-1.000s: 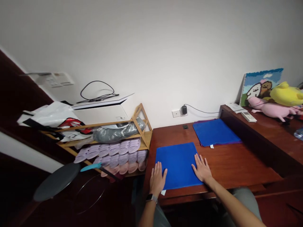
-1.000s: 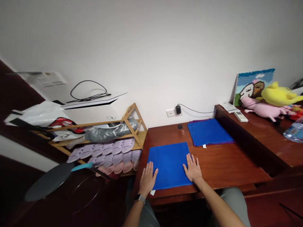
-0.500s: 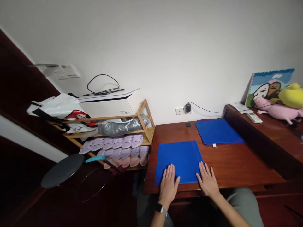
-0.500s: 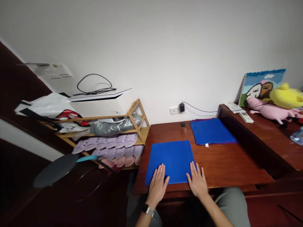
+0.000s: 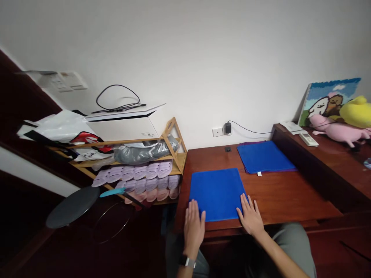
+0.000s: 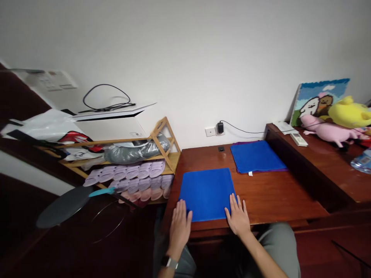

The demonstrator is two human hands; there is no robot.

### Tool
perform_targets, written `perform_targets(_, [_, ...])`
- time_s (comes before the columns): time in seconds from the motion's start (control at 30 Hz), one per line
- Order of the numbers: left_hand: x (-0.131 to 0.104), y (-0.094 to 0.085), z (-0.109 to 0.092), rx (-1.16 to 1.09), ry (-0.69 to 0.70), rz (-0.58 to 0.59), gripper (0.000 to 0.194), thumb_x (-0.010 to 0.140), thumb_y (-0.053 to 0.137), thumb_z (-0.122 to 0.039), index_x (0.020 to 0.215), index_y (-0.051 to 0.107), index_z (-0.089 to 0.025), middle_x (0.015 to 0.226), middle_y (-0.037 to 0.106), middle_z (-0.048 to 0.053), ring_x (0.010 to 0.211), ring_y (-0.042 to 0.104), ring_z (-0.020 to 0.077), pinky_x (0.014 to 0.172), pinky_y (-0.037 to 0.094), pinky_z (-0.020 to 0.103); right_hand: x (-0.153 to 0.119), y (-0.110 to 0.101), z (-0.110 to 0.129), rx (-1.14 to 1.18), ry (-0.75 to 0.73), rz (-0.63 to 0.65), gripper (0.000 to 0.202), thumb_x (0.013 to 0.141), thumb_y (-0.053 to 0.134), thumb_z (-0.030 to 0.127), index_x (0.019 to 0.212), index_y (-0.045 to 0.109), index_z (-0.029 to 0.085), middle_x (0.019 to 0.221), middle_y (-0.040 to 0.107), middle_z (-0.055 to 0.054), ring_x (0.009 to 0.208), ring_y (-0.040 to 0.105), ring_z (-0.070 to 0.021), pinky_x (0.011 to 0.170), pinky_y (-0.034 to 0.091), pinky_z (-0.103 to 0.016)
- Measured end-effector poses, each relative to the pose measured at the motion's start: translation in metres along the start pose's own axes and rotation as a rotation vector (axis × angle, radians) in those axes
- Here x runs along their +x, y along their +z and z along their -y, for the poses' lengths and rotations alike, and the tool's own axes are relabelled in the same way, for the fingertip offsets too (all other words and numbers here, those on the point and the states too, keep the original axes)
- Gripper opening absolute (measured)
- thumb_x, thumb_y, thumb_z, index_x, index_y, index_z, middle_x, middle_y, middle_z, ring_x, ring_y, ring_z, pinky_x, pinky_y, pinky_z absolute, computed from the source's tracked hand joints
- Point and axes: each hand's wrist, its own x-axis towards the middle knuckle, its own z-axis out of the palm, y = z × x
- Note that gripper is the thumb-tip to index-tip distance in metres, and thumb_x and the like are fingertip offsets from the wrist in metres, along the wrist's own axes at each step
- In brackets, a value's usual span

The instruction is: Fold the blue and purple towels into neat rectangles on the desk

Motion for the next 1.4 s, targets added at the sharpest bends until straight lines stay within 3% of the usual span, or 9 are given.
perform_targets(0.17, [0.035,0.016,-0.140,-0.211,0.443,0.283,0.067,0.109,0.028,-0.046,0.168,0.007,-0.021,0.173,0.022,0.006,0.160,0.019,0.0224,0.130,0.027,0.046,0.000,0.001,-0.004,-0.024,-0.034,0.038,0.069,0.103,0.029,0.049,0.166,0.024,0.020,0.173,0.021,-0.004,0.161,0.010,-0.0294,0.130,0.006,-0.054])
perform_targets(0.27, [0.038,0.037,-0.182,-0.260,0.483,0.402,0.066,0.109,0.021,-0.049,0.167,0.012,-0.019,0.173,0.022,0.005,0.160,0.019,0.0183,0.131,0.026,0.040,-0.001,0.002,-0.005,-0.042,-0.106,0.061,0.067,0.100,0.039,0.045,0.163,0.032,0.025,0.172,0.025,-0.004,0.161,0.011,-0.0322,0.130,0.005,-0.056])
perform_targets(0.37, [0.033,0.050,-0.165,-0.220,0.408,0.409,0.065,0.110,0.017,-0.048,0.167,0.015,-0.019,0.172,0.024,0.006,0.159,0.022,0.0194,0.131,0.026,0.044,0.001,-0.001,-0.001,-0.035,-0.053,0.048,0.066,0.102,0.034,0.042,0.165,0.026,0.025,0.173,0.023,-0.003,0.161,0.010,-0.0297,0.130,0.007,-0.054])
perform_targets(0.67, [0.007,0.030,-0.007,0.070,0.038,0.114,0.070,0.108,0.027,-0.054,0.166,0.020,-0.015,0.166,0.039,0.014,0.155,0.035,0.0293,0.126,0.034,0.053,0.002,-0.011,0.006,0.035,0.031,0.050,0.075,0.104,0.022,0.058,0.167,0.018,0.018,0.173,0.019,-0.001,0.162,0.008,-0.0261,0.131,0.004,-0.051])
perform_targets(0.83, [-0.008,0.026,0.025,0.101,0.002,0.041,0.072,0.107,0.028,-0.055,0.167,0.017,-0.017,0.166,0.039,0.014,0.154,0.037,0.0285,0.125,0.035,0.052,0.001,-0.009,0.004,0.044,0.036,0.077,0.076,0.104,0.021,0.060,0.167,0.016,0.017,0.173,0.017,-0.001,0.162,0.006,-0.0250,0.131,0.002,-0.050])
perform_targets(1.03, [-0.005,0.023,0.027,0.071,0.024,0.046,0.069,0.107,0.031,-0.054,0.164,0.029,-0.014,0.164,0.043,0.015,0.153,0.039,0.0283,0.124,0.037,0.052,0.014,-0.025,-0.006,0.169,0.079,0.188,0.076,0.104,0.015,0.064,0.167,0.017,0.021,0.173,0.021,0.001,0.161,0.014,-0.0211,0.131,0.013,-0.046])
perform_targets(1.13, [0.013,0.015,0.013,-0.008,0.118,0.065,0.060,0.108,0.031,-0.048,0.163,0.034,-0.022,0.163,0.045,0.009,0.151,0.043,0.0251,0.123,0.040,0.048,0.033,-0.038,-0.005,0.177,0.067,0.129,0.071,0.106,0.014,0.056,0.167,0.018,0.020,0.173,0.022,0.001,0.160,0.018,-0.0186,0.130,0.016,-0.042])
perform_targets(1.27, [0.048,0.016,-0.042,-0.104,0.267,0.145,0.059,0.109,0.029,-0.045,0.163,0.035,-0.022,0.164,0.045,0.007,0.152,0.041,0.0236,0.124,0.039,0.047,0.052,-0.037,0.005,0.118,0.047,0.092,0.070,0.106,0.016,0.053,0.166,0.019,0.018,0.172,0.023,-0.001,0.161,0.014,-0.0202,0.131,0.012,-0.044])
perform_targets(1.4, [0.070,0.039,-0.116,-0.200,0.413,0.259,0.063,0.109,0.023,-0.046,0.166,0.021,-0.020,0.171,0.029,0.007,0.158,0.026,0.0233,0.129,0.030,0.048,0.053,-0.013,0.008,0.041,0.014,0.098,0.068,0.104,0.021,0.047,0.166,0.019,0.018,0.173,0.019,-0.003,0.161,0.011,-0.0248,0.131,0.008,-0.050])
